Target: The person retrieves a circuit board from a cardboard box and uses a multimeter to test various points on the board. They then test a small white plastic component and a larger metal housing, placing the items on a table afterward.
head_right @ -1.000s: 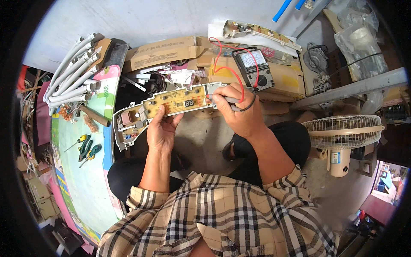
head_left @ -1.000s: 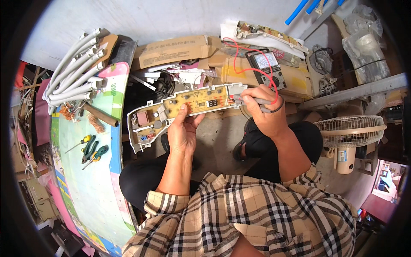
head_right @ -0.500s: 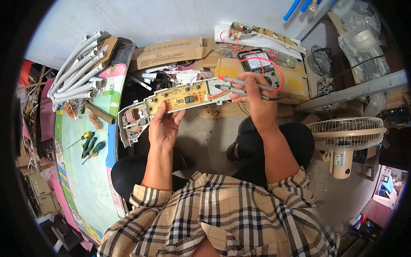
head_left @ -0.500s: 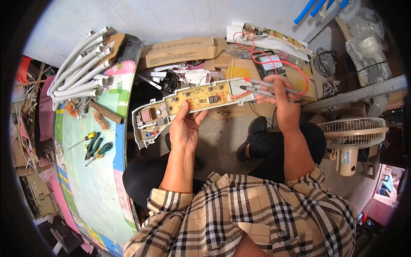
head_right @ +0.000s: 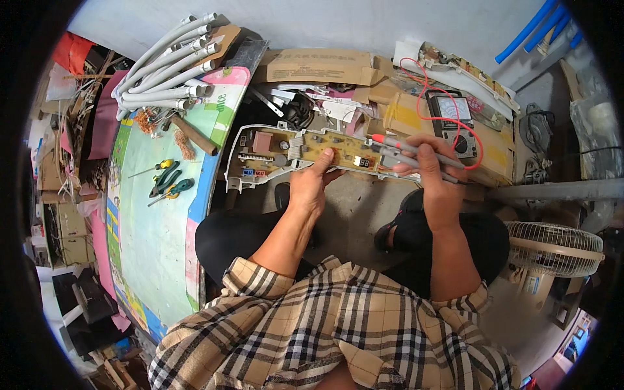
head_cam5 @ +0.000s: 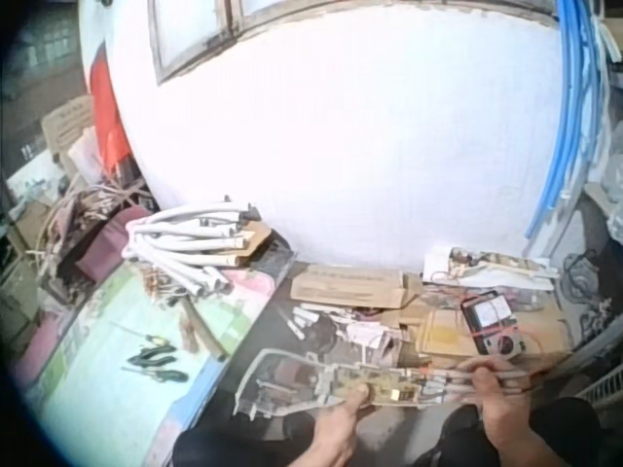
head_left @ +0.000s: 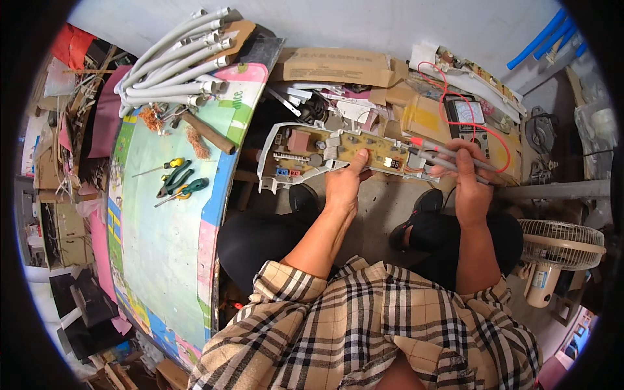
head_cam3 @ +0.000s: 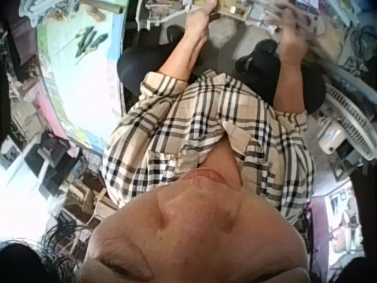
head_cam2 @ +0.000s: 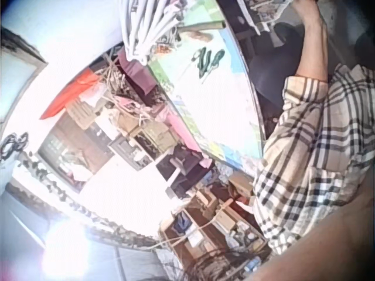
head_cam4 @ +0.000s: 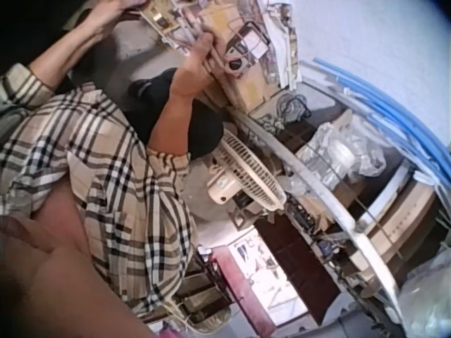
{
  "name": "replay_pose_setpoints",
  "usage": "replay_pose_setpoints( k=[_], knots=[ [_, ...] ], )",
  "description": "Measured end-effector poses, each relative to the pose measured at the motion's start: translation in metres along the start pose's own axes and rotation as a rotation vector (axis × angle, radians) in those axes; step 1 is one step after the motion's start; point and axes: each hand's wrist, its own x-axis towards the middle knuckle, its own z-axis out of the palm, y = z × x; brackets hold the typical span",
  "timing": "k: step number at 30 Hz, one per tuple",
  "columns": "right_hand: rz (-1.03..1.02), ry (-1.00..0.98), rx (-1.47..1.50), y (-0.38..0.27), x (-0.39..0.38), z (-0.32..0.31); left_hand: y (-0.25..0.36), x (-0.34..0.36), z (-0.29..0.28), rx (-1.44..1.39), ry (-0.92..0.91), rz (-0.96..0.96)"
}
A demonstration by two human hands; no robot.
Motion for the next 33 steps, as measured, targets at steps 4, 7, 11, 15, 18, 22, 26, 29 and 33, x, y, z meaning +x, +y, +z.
replay_pose_setpoints(
  k=[4, 7, 11, 15, 18, 22, 26, 29, 33],
  knots=[
    [-0.012, -0.017, -0.03, -0.004, -0.003, 0.014, -0.005, 0.001, 0.004, 0.015, -0.023, -0.01],
    [-0.027, -0.057, -0.009, -0.002, -0.006, 0.024, -0.01, 0.003, 0.002, 0.013, -0.026, -0.029],
    [-0.037, -0.107, -0.029, 0.0, -0.011, 0.03, -0.011, 0.004, 0.003, 0.006, -0.024, -0.057],
    [-0.045, -0.113, -0.028, -0.001, -0.012, 0.033, -0.01, 0.001, 0.005, 0.003, -0.006, -0.073],
    [-0.008, -0.136, -0.004, -0.001, -0.014, 0.038, -0.014, 0.002, 0.005, -0.01, -0.014, -0.053],
    [0.006, -0.172, 0.005, -0.001, -0.015, 0.039, -0.015, 0.001, 0.007, -0.005, -0.016, -0.037],
    [0.004, -0.206, -0.009, -0.003, -0.015, 0.04, -0.015, 0.0, 0.008, -0.029, -0.013, -0.024],
    [-0.002, -0.25, -0.008, -0.004, -0.017, 0.047, -0.017, 0.002, 0.007, 0.046, -0.041, -0.058],
    [-0.115, -0.343, -0.102, 0.004, -0.02, 0.057, -0.031, -0.001, 0.005, 0.014, -0.139, -0.056]
  ],
)
